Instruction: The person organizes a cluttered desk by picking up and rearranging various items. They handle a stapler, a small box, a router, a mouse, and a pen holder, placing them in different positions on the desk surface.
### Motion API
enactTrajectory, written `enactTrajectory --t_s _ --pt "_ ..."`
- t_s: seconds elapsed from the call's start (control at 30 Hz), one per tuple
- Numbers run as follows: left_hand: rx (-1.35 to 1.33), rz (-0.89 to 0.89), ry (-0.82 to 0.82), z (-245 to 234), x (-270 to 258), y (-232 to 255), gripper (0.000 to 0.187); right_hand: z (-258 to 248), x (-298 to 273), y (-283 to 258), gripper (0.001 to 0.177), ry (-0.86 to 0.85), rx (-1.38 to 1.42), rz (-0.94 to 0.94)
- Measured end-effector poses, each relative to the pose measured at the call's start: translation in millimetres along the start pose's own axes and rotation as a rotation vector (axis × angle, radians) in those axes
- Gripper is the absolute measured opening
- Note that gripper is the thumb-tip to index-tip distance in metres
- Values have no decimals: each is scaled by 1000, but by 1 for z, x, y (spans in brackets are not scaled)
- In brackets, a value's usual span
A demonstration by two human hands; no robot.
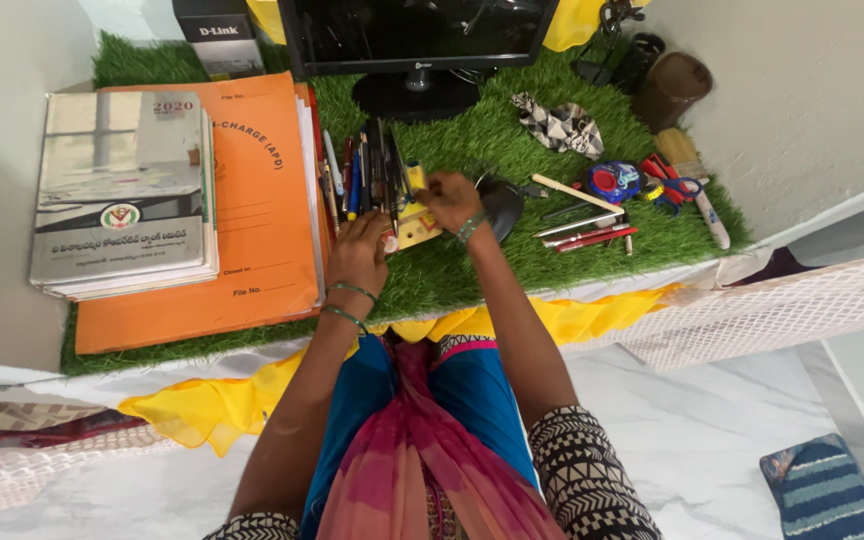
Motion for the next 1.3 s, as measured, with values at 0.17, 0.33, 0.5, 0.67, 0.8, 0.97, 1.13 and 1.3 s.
enactTrajectory --t_s 0.17,0.33,0.5,0.67,0.8,0.97,1.13,1.3 --pt "26 48 -12 2 0 -3 36 -38 9 19 29 210 -101 -97" --pt "30 33 49 6 -1 5 29 -66 8 29 21 359 -187 -245" --pt "35 65 128 10 12 5 23 -88 0 12 19 461 -76 -308" --pt "-151 61 137 -5 39 10 29 -106 -7 -18 16 493 28 -388" --pt "-122 153 219 -34 72 32 32 -111 -12 -57 17 479 -100 -494" --pt "-51 280 223 -55 103 50 36 -96 -21 -110 25 402 -393 -813" --pt "15 141 117 -54 115 40 23 -81 -25 -142 27 380 -484 -851" --pt "-110 76 206 -72 117 18 14 -74 -27 -154 35 523 -353 -811"
Point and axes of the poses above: each hand's wrist, its own x-axis towards the middle knuckle, its own z-axis out of the palm, y = z × x, the point moved 1 cm from there along x, towards the middle knuckle
